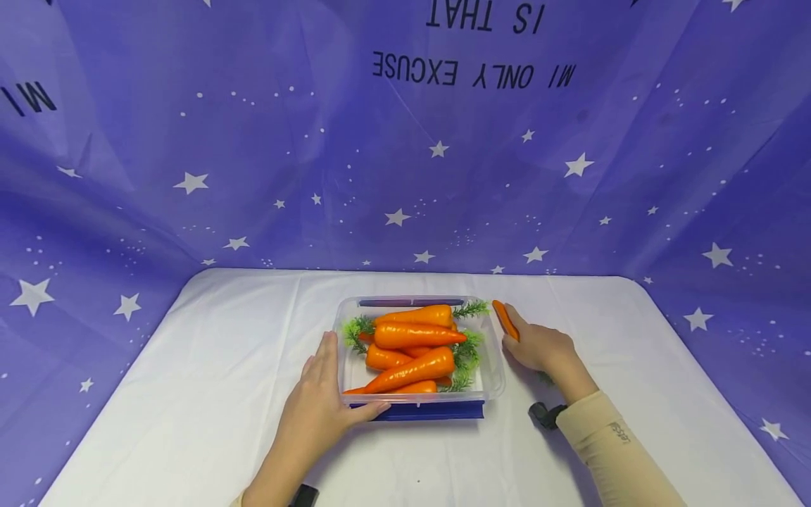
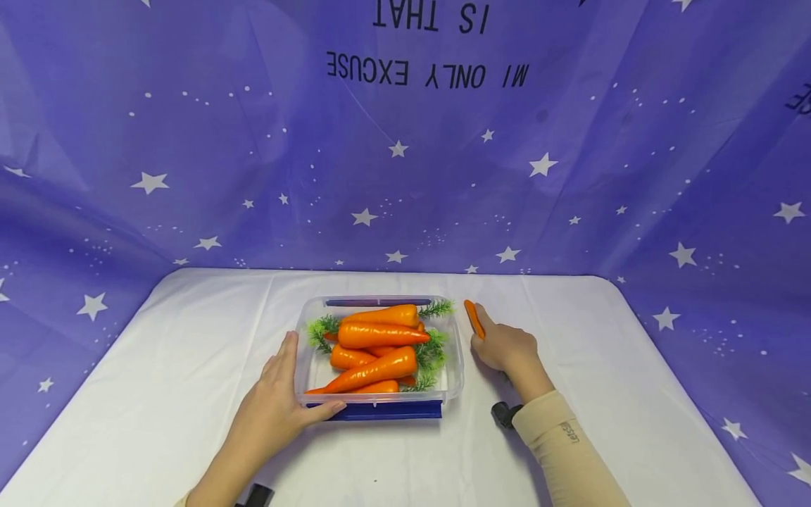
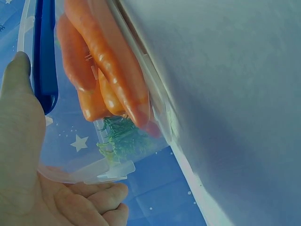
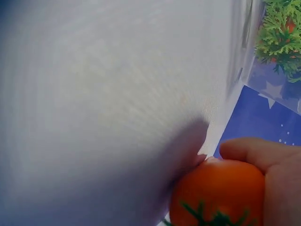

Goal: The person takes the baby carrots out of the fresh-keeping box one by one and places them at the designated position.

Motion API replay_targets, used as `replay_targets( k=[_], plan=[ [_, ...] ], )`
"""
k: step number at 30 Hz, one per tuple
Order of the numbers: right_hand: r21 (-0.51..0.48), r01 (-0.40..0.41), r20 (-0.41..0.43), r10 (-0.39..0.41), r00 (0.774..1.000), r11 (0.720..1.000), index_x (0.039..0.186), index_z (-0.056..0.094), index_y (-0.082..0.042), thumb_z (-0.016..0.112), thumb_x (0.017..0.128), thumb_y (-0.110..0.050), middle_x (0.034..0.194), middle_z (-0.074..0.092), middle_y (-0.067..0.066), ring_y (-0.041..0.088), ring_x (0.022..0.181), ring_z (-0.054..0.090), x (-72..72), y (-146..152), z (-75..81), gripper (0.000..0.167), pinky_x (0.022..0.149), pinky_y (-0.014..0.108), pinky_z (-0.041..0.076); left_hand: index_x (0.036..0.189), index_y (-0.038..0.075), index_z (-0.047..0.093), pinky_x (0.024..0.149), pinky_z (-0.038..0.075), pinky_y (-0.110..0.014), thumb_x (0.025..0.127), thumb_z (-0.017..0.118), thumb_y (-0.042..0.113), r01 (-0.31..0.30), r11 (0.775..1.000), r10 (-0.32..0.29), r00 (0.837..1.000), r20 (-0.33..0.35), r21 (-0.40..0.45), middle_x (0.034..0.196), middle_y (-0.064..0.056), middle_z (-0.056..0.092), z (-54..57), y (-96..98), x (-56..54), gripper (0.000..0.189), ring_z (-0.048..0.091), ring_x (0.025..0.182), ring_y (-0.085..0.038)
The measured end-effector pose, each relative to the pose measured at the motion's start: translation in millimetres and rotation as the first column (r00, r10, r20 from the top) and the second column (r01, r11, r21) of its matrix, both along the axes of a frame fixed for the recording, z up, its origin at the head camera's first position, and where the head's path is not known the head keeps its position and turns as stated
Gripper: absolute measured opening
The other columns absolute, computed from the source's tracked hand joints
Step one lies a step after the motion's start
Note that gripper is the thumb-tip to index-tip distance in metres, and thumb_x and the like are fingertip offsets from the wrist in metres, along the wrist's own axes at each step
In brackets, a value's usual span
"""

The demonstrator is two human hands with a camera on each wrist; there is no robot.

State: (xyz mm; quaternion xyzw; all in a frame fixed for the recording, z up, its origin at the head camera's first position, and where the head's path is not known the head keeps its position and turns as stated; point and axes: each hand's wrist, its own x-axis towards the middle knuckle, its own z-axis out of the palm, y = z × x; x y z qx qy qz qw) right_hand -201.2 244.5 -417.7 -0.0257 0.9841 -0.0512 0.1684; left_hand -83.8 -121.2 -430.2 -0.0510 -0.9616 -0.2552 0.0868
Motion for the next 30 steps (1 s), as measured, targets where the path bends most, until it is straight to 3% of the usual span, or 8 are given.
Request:
replay_targets(
  k=[6,15,23,30],
  plan=[
    [0.017,0.011,0.041,-0.012,0.999,1.000,0.161,0.004,-0.016,0.036,0.101,-0.044,0.138,0.055,0.030,0.045,0.103,0.065,1.4,0.2,-1.5,0.073,0.075,0.055,0.052,0.157,-0.001,0.017,0.108,0.041,-0.060,0.059,0.061,0.092,-0.002,1.000,0.002,1.000,0.001,0.010,0.162,-0.022,0.026,0.0,0.4,0.2,0.141,0.041,0.137,-0.052],
    [0.063,0.038,0.012,-0.039,0.999,0.997,0.161,0.004,-0.023,0.038,0.099,-0.056,0.132,0.059,0.030,0.040,0.084,0.065,1.5,1.1,0.8,0.079,0.065,0.051,0.049,0.157,-0.001,0.017,0.110,0.040,-0.059,0.060,0.059,0.092,-0.001,1.000,0.001,1.000,0.004,-0.002,0.162,-0.022,0.025,0.5,0.2,0.0,0.141,0.040,0.138,-0.050],
    [0.055,0.056,-0.145,-0.048,0.988,0.997,0.161,0.007,-0.025,0.038,0.099,-0.062,0.145,0.047,0.029,0.056,0.109,0.055,3.0,6.5,14.3,0.079,0.071,0.063,0.051,0.157,-0.002,0.017,0.110,0.040,-0.059,0.061,0.062,0.090,0.003,1.000,-0.003,1.000,-0.011,-0.002,0.162,-0.023,0.026,0.2,0.5,-0.4,0.140,0.041,0.138,-0.050],
    [0.013,0.027,-0.341,-0.021,0.940,1.000,0.161,0.010,-0.029,0.035,0.100,-0.062,0.143,0.048,0.025,0.053,0.112,0.053,7.1,-0.4,46.4,0.074,0.071,0.065,0.050,0.157,-0.001,0.017,0.107,0.042,-0.060,0.061,0.065,0.088,0.003,1.000,-0.002,1.000,-0.020,0.005,0.162,-0.023,0.026,-0.3,0.1,0.0,0.140,0.043,0.135,-0.053]
  ],
)
